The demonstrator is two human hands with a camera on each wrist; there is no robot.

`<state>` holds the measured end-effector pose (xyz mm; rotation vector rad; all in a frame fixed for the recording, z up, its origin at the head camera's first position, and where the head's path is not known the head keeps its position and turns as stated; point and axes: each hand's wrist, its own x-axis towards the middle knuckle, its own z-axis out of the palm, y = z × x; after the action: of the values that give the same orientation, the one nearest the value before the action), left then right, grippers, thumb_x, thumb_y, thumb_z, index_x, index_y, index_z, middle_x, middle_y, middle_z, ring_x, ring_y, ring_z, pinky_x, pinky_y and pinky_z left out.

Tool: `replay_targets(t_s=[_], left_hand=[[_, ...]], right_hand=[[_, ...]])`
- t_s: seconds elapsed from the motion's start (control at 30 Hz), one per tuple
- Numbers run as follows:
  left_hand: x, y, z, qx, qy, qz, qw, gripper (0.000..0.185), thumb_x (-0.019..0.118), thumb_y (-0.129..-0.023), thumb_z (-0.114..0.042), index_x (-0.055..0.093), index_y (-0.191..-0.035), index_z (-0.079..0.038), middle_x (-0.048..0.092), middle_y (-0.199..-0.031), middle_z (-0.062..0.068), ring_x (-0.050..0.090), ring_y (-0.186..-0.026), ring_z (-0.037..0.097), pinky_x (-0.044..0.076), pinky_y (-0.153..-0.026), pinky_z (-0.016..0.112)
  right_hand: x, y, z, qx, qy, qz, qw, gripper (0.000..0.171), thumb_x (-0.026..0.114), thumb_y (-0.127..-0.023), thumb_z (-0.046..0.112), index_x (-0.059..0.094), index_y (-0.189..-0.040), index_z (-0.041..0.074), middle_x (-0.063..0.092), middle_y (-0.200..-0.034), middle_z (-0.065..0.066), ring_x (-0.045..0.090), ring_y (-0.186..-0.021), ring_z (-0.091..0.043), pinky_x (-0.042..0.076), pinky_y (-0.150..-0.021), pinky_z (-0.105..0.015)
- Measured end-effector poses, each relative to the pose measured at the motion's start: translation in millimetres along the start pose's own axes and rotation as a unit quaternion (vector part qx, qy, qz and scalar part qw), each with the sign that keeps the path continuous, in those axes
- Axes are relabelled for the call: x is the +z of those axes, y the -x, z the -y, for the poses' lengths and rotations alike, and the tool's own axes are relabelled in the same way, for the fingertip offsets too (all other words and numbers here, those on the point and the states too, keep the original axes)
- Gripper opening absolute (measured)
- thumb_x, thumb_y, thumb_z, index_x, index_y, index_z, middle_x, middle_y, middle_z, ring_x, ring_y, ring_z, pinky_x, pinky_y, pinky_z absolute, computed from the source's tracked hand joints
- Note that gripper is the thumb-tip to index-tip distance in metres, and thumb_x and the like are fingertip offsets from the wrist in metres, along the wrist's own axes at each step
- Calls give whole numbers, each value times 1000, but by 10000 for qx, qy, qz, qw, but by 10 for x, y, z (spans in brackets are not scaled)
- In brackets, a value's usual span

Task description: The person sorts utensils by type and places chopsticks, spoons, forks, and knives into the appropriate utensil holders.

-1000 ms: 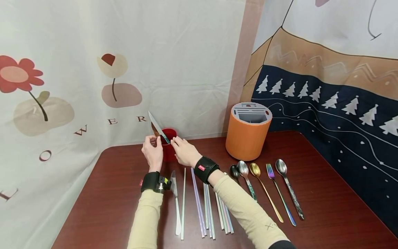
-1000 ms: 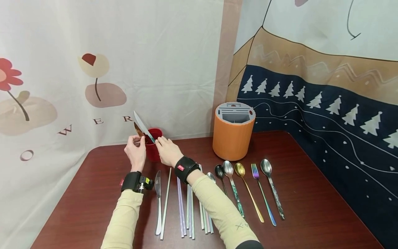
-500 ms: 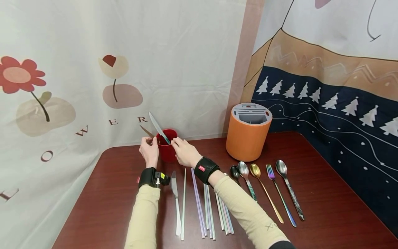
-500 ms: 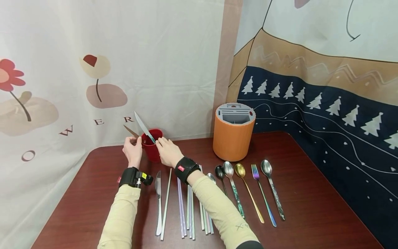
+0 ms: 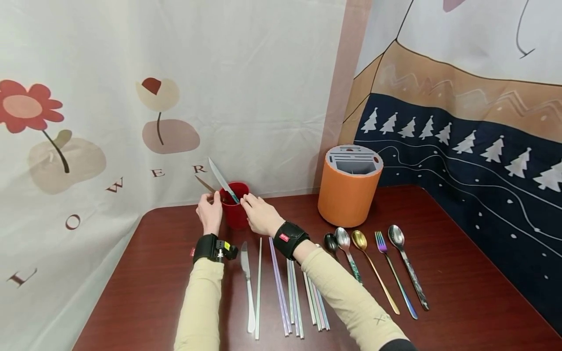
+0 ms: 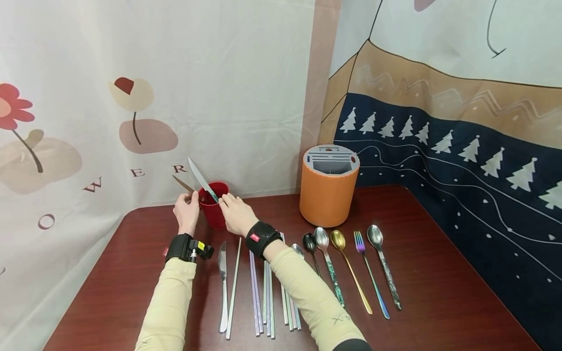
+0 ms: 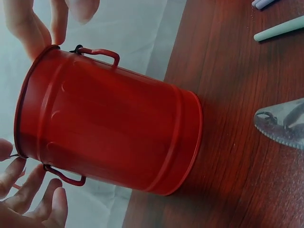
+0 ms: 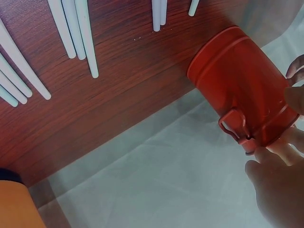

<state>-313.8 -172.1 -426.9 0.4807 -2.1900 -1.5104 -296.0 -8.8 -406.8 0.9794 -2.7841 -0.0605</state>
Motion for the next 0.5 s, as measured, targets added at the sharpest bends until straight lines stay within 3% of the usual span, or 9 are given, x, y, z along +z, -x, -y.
replay_targets(t_s=[0.23, 0.5], left_hand=[[-61, 40, 11, 52, -299, 460, 9985, 38, 51, -97, -32, 54, -117, 0, 60, -119, 22, 54, -114, 34, 43, -99, 47], [-108, 160, 106, -11, -452, 659, 9968, 40, 46, -99, -32, 50, -122, 1, 55, -122, 24, 47, -120, 37, 38, -101, 49]], right_hand=[[3, -1, -6, 2, 29, -32, 10000, 53, 53, -95, 21, 40, -144, 5, 41, -148, -11, 36, -141, -22, 32, -115, -34], [12, -1, -2, 44, -14, -57, 10000, 53, 52, -95, 20, 39, -144, 5, 41, -148, -10, 36, -141, -21, 32, -115, -33]])
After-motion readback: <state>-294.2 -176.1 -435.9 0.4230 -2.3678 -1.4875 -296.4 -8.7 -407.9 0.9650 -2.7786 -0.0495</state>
